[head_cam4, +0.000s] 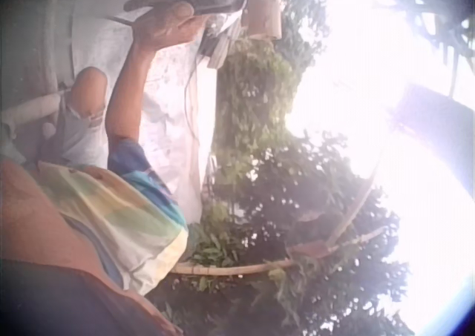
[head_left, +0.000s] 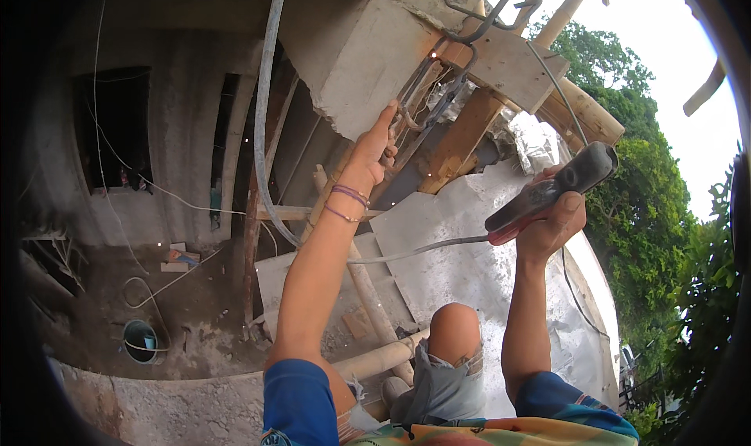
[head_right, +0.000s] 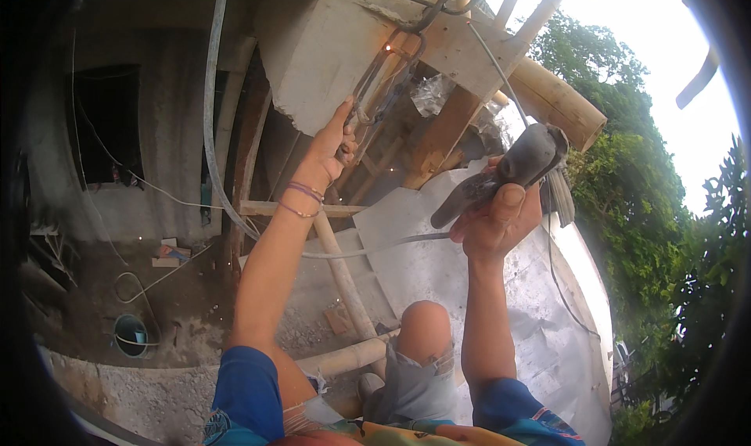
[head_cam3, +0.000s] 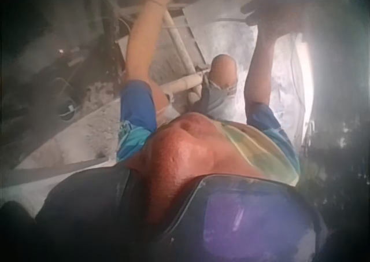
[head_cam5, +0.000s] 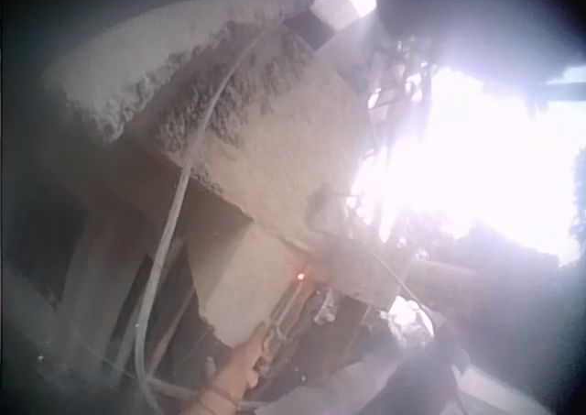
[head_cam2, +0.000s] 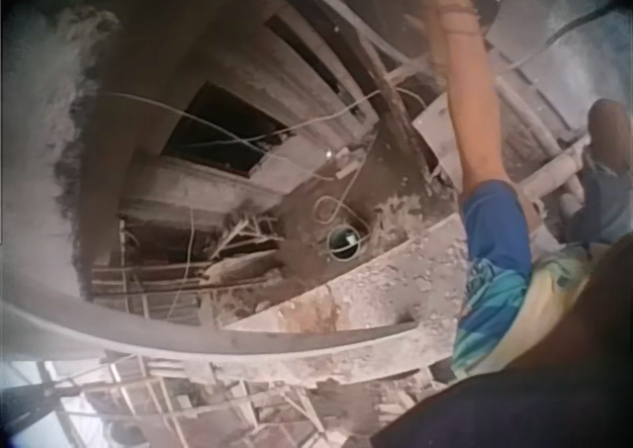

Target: The person welds metal bars attached to a concrete structure using a handheld welding torch. They repeatedly position the torch, create sparks, and adjust the metal pieces while working on a construction site.

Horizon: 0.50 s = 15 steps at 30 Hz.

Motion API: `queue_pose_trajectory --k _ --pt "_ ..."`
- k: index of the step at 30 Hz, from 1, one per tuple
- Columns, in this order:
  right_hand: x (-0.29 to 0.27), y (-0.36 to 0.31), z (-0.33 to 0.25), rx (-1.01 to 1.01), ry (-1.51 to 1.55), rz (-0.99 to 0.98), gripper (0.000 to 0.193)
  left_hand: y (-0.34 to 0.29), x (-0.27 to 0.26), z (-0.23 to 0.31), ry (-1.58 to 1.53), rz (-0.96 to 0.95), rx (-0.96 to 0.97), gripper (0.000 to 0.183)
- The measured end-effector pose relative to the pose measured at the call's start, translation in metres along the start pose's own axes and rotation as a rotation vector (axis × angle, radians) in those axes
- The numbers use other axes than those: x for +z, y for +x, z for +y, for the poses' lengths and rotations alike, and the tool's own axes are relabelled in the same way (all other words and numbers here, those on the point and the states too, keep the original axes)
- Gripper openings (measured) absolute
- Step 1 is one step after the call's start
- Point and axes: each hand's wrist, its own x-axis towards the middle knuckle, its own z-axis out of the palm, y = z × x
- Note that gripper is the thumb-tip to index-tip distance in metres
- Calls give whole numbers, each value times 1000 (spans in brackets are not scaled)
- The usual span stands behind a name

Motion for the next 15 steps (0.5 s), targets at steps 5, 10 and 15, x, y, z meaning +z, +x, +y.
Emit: queue_pose_trajectory --k 5,10,15 --pt "-28 -35 34 180 2 19 66 -1 -1 -2 1 2 33 55" --pt "-33 -50 48 243 21 -45 66 0 -1 -1 -6 -7 28 55" --pt "-22 -65 52 312 125 -48 71 0 0 -1 11 6 9 55"
